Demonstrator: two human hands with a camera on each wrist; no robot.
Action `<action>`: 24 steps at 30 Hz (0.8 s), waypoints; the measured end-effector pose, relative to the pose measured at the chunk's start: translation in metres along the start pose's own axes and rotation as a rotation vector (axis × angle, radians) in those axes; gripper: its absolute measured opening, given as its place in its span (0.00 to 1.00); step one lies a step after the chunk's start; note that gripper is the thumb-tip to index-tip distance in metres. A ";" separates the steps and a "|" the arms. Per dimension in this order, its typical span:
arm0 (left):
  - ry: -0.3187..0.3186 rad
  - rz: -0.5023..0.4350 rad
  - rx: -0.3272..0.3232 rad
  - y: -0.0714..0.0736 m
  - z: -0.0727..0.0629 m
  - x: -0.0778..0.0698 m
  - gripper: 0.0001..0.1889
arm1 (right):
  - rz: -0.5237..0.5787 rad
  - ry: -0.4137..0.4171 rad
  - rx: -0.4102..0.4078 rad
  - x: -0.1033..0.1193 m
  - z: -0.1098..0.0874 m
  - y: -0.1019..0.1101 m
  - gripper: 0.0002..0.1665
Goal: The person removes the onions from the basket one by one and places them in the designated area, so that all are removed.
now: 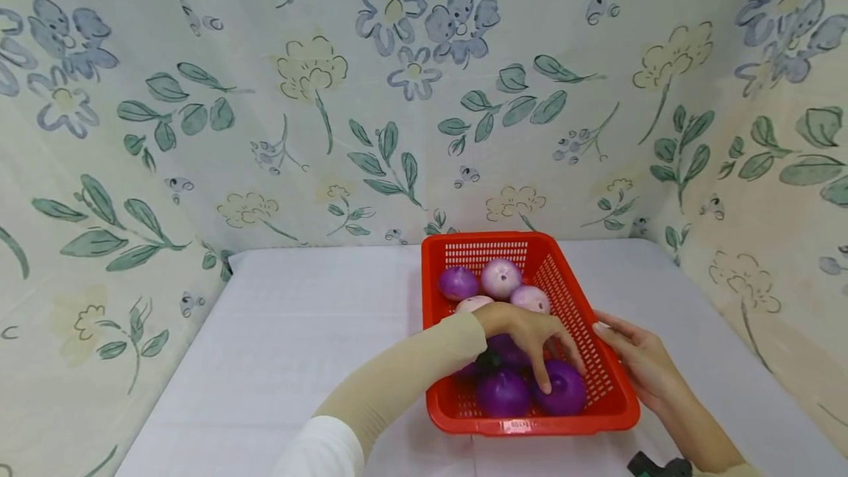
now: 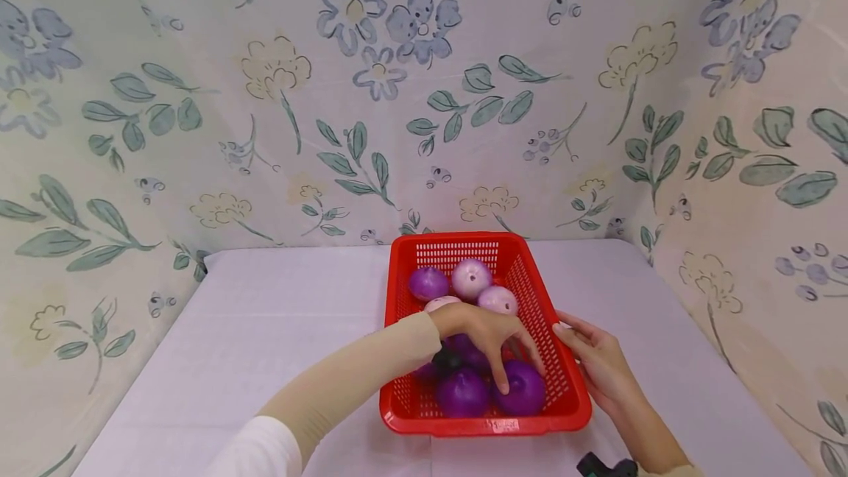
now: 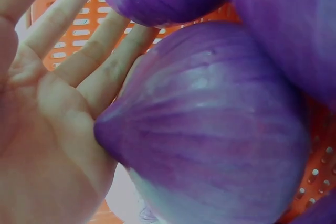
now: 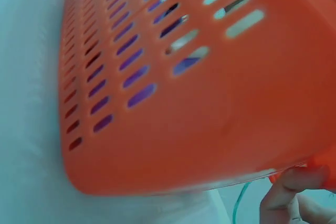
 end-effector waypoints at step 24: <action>-0.059 -0.006 -0.036 0.008 -0.008 -0.004 0.29 | -0.026 0.020 -0.001 0.001 -0.003 0.000 0.34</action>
Point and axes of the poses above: each hand's wrist, its own z-axis towards the middle knuckle, its own y-axis out of the back of the hand, x = y × z, the point moved 6 cm from there along z, towards the middle knuckle
